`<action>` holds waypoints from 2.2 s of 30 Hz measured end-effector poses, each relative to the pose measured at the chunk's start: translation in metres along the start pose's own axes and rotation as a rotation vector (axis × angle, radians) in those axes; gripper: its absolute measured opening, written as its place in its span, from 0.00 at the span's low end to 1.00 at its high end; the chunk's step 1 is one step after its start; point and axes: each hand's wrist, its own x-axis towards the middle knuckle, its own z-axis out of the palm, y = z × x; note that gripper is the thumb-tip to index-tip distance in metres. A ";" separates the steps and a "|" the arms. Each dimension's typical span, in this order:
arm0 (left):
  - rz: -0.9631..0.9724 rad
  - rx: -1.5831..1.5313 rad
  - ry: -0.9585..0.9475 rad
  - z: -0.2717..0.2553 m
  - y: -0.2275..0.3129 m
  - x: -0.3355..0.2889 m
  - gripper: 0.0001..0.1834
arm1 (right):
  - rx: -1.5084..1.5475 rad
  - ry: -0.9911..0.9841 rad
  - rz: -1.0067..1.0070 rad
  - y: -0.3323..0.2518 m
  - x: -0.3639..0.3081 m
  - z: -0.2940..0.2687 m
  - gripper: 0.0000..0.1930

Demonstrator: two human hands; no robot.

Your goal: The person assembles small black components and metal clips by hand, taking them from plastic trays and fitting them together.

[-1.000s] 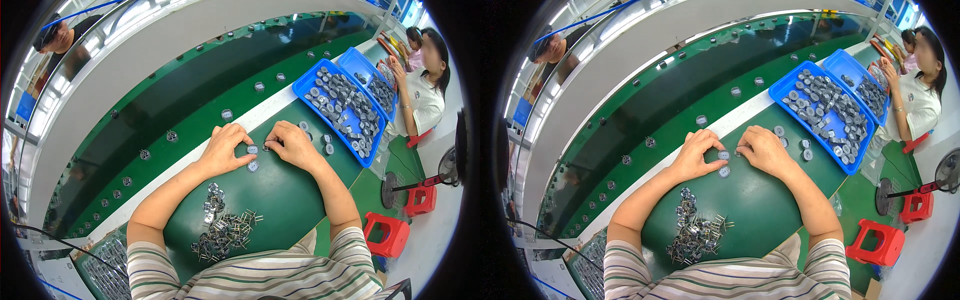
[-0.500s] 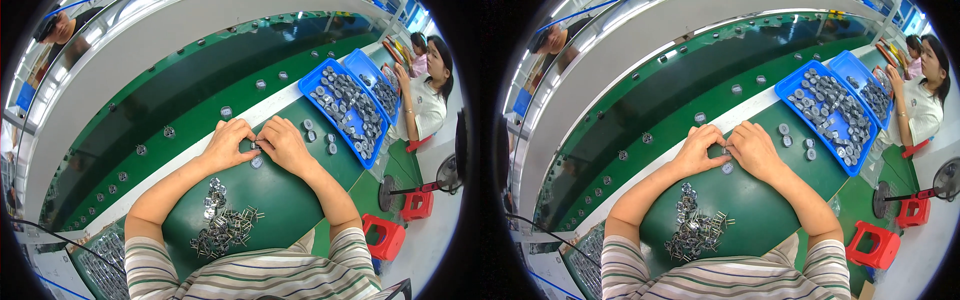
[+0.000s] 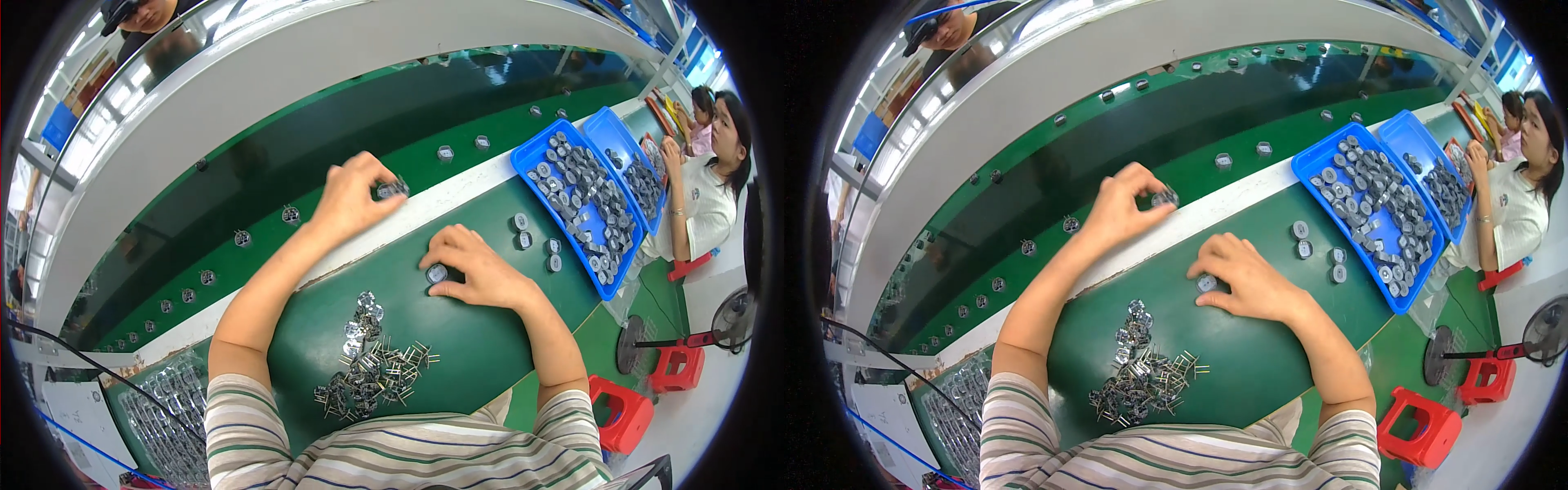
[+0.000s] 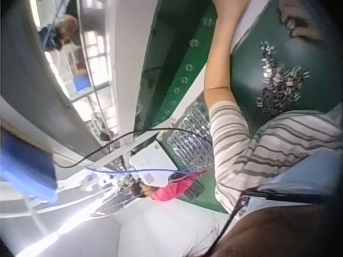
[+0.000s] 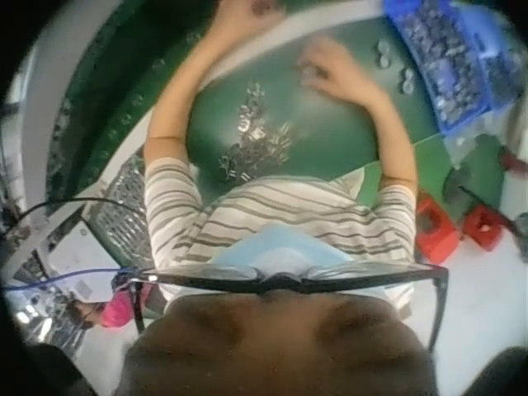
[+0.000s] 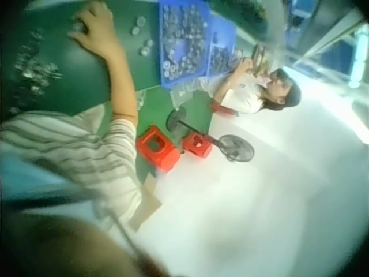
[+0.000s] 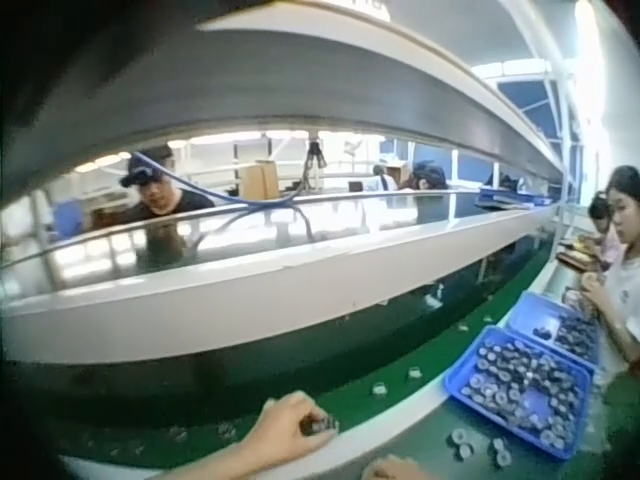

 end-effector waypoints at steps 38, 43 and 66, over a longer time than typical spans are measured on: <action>0.419 -0.065 -0.206 0.047 0.032 -0.032 0.24 | 0.101 0.121 0.285 0.016 -0.005 -0.021 0.12; 0.279 -0.095 -0.135 0.042 0.030 -0.036 0.23 | -0.009 0.078 0.146 0.013 -0.004 -0.030 0.14; 0.267 -0.031 -0.206 0.046 0.033 -0.031 0.20 | -0.313 0.183 0.417 0.016 -0.005 -0.012 0.09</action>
